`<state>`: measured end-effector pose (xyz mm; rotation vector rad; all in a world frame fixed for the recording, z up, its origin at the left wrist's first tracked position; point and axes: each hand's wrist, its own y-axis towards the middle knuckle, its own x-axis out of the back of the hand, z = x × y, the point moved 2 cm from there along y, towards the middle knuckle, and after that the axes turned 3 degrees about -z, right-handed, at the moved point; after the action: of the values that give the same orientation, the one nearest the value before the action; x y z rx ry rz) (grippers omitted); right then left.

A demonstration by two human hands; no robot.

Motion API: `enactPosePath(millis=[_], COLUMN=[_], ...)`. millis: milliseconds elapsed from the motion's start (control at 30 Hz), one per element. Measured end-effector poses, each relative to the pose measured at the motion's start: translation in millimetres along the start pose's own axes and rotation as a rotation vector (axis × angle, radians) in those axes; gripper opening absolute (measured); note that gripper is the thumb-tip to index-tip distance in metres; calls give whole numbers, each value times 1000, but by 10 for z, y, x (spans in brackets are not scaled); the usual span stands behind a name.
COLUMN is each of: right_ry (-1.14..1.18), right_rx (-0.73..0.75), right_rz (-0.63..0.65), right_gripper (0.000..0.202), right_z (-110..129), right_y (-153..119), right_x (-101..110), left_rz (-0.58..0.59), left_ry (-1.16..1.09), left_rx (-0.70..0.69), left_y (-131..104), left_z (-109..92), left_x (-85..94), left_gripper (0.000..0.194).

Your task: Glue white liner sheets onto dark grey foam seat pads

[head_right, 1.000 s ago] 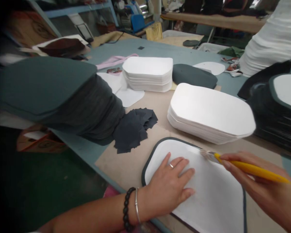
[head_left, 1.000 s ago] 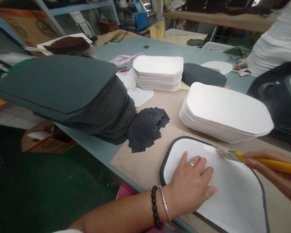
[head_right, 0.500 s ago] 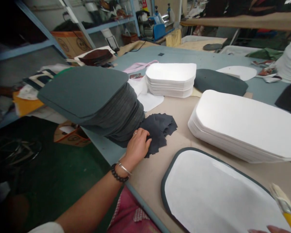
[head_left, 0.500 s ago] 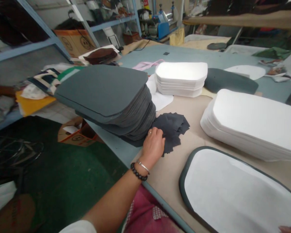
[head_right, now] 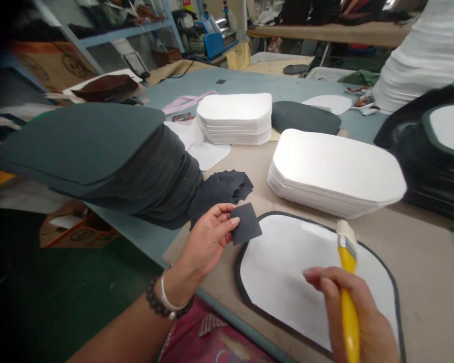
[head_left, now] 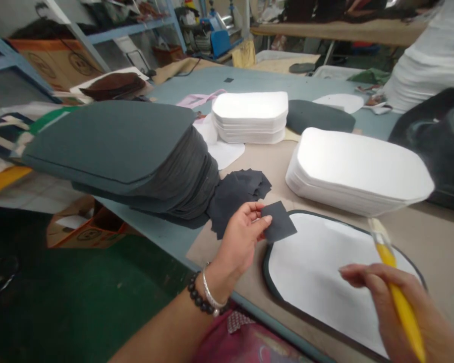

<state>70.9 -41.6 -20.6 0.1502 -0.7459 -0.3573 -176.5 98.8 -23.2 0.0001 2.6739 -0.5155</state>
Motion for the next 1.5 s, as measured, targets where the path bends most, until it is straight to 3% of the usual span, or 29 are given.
enactPosePath(millis=[133, 267, 400, 500, 567, 633, 800, 933, 1300, 1400, 1500], right_ry=[245, 294, 217, 135, 106, 78, -204, -484, -717, -724, -640], right_rx=[-116, -284, -233, -223, -241, -234, -210, -137, -39, -26, -51], right_rz=[-112, -264, -213, -151, -140, -139, -176, -136, -108, -164, -241], right_gripper=[24, 32, 27, 23, 22, 22, 18, 12, 13, 19, 29], right_z=[332, 329, 128, -6, -66, -114, -261, -386, -502, -469, -417], right_y=[55, 62, 38, 46, 99, 201, 555, 724, 747, 696, 537], right_x=[-297, -321, -132, -18, 13, 14, -66, -182, -319, -205, 63], left_rz=[121, 193, 318, 404, 453, 471, 384, 328, 373, 373, 304], left_ry=[-132, -59, 129, 352, 481, 616, 1171, 1523, 1788, 1787, 1711], left_rx=[70, -8, 62, 169, 157, 67, -332, -437, -466, -479, -466], left_y=[-283, -471, -497, -416, -327, -212, 81, 199, 218, 198, 143], left_z=[274, 494, 561, 548, 540, 540, 528, 520, 609, 584, 422], left_x=[-528, -761, -754, -732, -761, -829, -1090, -1246, -1292, -1273, -1101], left_gripper=[39, 38, 31, 27, 26, 23, 20, 17, 23, 28, 42])
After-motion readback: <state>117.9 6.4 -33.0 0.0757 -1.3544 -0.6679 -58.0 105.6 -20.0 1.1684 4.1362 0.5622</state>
